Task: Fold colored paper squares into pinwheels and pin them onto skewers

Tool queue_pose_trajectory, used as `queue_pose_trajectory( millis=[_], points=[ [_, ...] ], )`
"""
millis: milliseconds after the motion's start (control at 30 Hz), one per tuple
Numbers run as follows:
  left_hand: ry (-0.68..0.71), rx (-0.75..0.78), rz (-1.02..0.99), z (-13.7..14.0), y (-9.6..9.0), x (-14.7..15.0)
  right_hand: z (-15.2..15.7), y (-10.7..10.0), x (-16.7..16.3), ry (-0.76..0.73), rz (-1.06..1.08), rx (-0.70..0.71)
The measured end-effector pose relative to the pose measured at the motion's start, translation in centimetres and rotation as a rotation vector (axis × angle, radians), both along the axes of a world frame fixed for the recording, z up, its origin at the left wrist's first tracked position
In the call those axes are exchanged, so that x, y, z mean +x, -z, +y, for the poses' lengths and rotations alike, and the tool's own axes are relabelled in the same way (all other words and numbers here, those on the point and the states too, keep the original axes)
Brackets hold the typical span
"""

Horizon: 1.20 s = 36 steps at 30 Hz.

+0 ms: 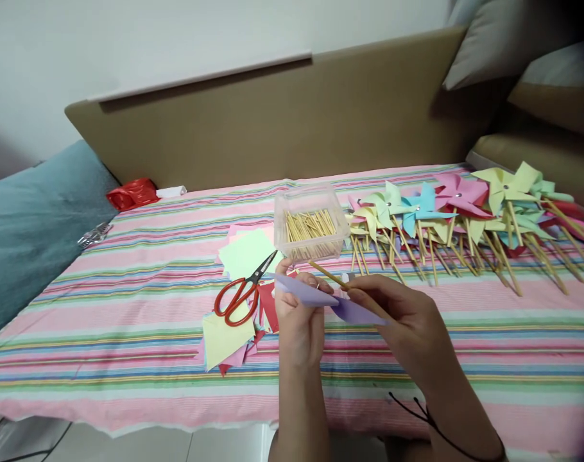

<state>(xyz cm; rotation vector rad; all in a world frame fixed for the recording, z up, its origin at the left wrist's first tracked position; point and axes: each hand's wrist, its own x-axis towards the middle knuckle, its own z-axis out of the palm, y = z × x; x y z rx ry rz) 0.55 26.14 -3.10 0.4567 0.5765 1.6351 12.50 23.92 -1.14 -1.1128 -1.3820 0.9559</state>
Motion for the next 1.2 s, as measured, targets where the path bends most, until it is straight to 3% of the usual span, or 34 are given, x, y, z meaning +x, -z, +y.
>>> queue_pose_trajectory(
  millis=[200,767,1200],
  points=[
    [-0.063,-0.035,0.030,0.1,0.2,-0.3,-0.2,-0.1,1.0,0.010,-0.125,0.038],
    [0.017,-0.041,0.057,-0.5,-0.9,-0.9,-0.8,-0.3,0.6,0.039,-0.111,0.054],
    [-0.028,-0.024,0.135,-0.1,-0.2,-1.0,-1.0,-0.4,1.1,0.063,-0.149,0.076]
  ],
)
